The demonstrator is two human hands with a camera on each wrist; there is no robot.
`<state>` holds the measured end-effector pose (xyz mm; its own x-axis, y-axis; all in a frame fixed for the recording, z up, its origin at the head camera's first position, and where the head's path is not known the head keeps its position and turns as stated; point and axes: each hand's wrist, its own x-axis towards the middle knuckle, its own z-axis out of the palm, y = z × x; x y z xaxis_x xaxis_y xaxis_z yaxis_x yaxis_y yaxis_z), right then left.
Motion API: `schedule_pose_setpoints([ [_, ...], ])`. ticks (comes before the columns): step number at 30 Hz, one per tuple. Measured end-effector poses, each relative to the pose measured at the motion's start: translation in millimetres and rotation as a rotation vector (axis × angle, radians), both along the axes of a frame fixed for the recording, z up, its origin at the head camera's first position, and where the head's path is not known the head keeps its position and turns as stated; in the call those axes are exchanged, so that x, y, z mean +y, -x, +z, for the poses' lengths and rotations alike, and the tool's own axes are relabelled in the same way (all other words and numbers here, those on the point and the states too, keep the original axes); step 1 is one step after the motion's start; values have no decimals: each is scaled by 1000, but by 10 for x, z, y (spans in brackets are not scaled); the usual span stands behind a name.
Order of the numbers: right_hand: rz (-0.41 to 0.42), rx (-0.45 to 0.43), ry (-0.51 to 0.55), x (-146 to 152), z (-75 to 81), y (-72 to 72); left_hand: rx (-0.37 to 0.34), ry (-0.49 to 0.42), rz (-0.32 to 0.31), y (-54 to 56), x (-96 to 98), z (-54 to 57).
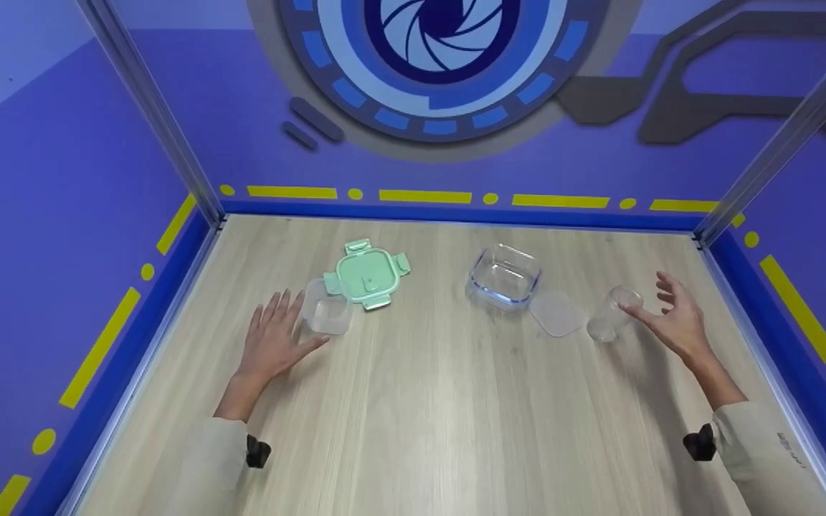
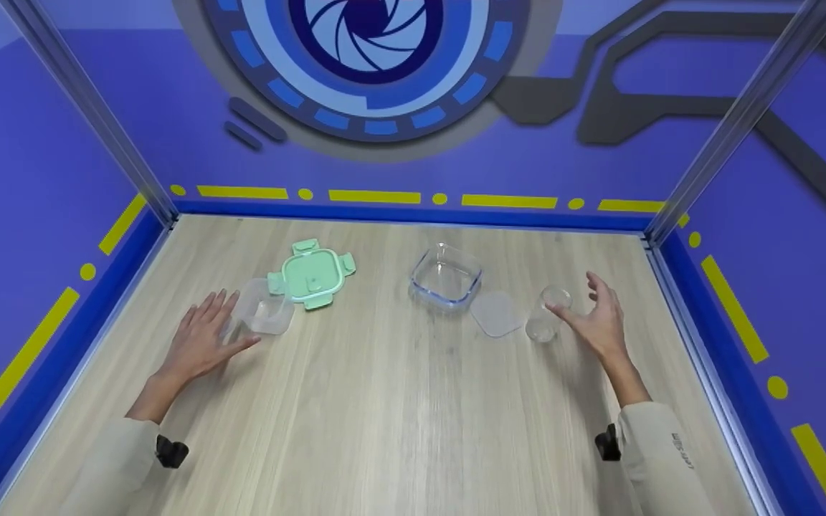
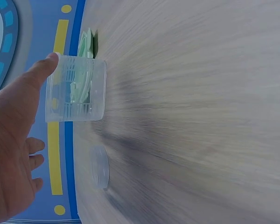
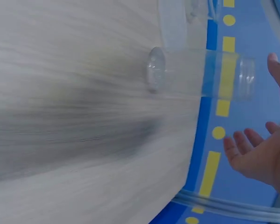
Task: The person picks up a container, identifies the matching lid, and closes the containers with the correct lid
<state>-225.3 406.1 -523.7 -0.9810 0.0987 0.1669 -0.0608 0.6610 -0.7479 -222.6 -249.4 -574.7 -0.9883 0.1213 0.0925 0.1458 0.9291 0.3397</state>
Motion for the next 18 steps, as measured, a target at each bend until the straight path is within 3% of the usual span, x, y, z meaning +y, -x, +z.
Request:
schedule_pose_setpoints([
  [7,46,-161,7,70,-195,-38,-5,25,12,-35,-15,-23],
  [18,59,-219,101,-41,-438,-5,-10,40,7,-45,-55,-45],
])
